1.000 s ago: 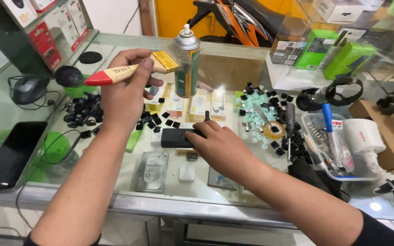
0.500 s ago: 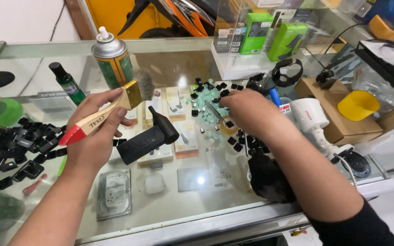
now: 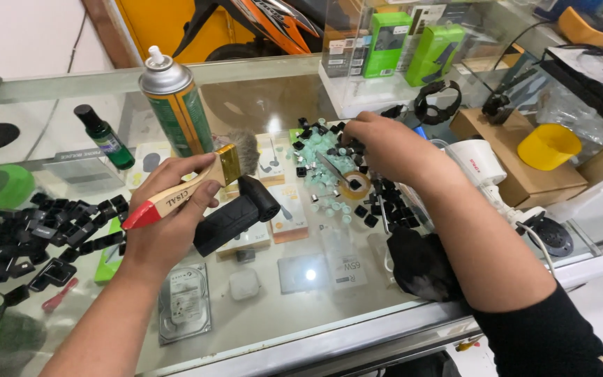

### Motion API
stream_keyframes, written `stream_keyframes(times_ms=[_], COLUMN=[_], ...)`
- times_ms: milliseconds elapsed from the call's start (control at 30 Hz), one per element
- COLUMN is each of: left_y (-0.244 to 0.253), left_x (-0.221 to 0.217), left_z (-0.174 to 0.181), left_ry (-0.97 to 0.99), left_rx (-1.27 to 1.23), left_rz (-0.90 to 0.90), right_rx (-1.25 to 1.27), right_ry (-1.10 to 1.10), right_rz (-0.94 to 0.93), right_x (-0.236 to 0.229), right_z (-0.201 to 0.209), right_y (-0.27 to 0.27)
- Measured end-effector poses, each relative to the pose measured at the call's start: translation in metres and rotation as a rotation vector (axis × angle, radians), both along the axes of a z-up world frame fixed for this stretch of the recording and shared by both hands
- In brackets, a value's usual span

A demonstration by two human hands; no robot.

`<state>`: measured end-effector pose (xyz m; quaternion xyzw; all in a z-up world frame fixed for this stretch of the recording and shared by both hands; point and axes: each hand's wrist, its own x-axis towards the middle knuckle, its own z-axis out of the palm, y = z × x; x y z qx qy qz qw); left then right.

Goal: Cleaning individual mechanical keyboard keys using a paintbrush.

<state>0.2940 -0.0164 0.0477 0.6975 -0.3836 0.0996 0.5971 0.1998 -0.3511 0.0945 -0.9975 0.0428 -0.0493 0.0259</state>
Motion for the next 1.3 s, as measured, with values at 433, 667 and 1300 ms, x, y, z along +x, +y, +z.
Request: stream_keyframes(times_ms=[433,667,1300], left_y=[0.004,-0.004,-0.013], left_x=[0.001,-0.03,-0.07], left_z=[-0.003,0.005,0.006], left_ry=[0.256,0.134,-0.318], left_rx=[-0.186,-0.157,-0.006], left_rz=[-0.024,-0.064,0.036], right_rx=[0.906,1.443,1.721], right_ry=[-0.053,-0.104,-0.327], right_rz=[0.344,0.444,0.535], right_x=[-0.005,0.012,0.0], right_z=[0.002,-0.039,-0.041], right_y=[0.065,0.076,0.09])
